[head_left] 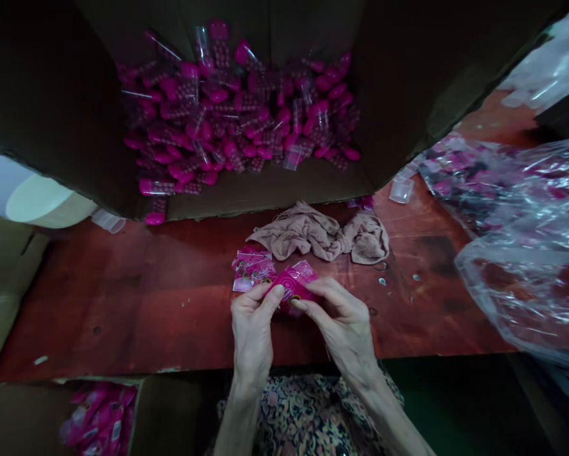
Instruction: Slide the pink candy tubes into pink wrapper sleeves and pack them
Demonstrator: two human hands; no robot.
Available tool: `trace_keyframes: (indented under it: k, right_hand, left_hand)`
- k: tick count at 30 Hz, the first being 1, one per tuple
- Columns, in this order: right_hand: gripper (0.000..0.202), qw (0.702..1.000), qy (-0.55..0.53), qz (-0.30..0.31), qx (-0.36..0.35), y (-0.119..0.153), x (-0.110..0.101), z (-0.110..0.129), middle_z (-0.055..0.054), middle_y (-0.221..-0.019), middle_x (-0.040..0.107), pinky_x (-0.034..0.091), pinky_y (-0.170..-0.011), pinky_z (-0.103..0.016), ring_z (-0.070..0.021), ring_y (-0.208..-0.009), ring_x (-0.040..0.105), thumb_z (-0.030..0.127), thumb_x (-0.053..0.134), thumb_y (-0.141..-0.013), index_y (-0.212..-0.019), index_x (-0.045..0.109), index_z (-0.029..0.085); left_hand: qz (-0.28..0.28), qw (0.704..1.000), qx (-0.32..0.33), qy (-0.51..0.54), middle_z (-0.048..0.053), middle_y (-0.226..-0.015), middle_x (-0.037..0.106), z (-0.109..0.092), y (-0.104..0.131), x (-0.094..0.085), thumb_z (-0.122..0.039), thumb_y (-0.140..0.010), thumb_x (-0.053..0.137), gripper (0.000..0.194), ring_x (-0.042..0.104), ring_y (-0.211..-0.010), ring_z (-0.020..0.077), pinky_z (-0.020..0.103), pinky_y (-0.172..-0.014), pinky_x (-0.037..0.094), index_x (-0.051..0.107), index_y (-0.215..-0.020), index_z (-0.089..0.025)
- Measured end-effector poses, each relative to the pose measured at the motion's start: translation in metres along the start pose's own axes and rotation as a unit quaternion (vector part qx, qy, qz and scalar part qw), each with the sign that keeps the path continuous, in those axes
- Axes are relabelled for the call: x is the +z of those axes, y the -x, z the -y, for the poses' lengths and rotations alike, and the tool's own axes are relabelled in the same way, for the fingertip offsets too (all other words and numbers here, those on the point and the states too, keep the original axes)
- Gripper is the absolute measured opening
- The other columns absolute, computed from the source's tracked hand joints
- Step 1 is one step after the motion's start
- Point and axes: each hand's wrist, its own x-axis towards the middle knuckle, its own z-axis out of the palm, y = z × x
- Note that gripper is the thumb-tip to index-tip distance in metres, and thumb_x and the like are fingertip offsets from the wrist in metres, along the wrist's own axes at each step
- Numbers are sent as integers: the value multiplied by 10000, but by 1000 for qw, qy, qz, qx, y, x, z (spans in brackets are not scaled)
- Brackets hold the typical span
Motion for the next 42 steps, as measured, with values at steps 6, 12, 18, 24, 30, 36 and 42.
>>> trace_keyframes:
  k: [6,12,18,24,30,36,42]
  right_hand:
    - [157,999,-4,9,52,6,2,4,9,-604,593,442,-516,-230,-125,-543,548,240,607,-794,-657,639,170]
    - [243,998,29,50,4,8,4,8,16,-549,548,400,-483,-219,-116,-502,508,229,515,-860,-647,616,168]
    - [207,997,38,60,-28,-2,0,11,-9,-641,624,452,-534,-228,-130,-555,567,191,486,-876,-746,645,166]
    - [269,989,78,105,-73,-14,4,15,-19,-621,606,445,-525,-243,-137,-544,555,215,445,-902,-737,649,160]
    - [296,958,172,217,-73,-61,-6,19,-10,-622,642,454,-509,-236,-137,-526,579,321,411,-921,-873,665,178]
    - [500,928,331,-23,-168,-193,-16,13,-191,-1148,584,436,-844,-490,-334,-1068,531,445,554,-820,-1200,530,122]
    - [401,902,364,7,-233,-318,35,50,-108,-1185,556,435,-894,-491,-274,-1071,536,379,588,-834,-1163,540,155]
  left_hand:
    - [-30,1000,-1,-5,-22,-574,665,-4,3,1,-196,-597,757,55,544,-542,84,201,-574,442,721,-630,-172]
    - [-38,997,-47,47,-19,-533,642,-6,0,-2,-175,-545,776,104,531,-510,69,188,-561,435,678,-548,-143]
    - [-10,995,-50,88,11,-704,696,-8,1,-4,-237,-642,742,143,572,-607,80,186,-595,447,709,-749,-148]
    - [-24,991,-62,118,22,-706,707,-9,1,1,-162,-610,756,142,600,-658,91,204,-697,474,713,-742,-132]
    - [-69,980,-82,168,43,-723,716,-19,-10,-10,-198,-615,759,153,636,-684,134,252,-699,508,720,-751,-141]
    - [-112,968,-97,201,56,-726,719,-31,-16,-22,-207,-588,776,182,665,-712,179,309,-713,541,719,-749,-146]
    - [-179,956,-70,222,36,-696,722,-29,-29,-37,-197,-533,804,223,678,-680,178,278,-656,561,714,-733,-155]
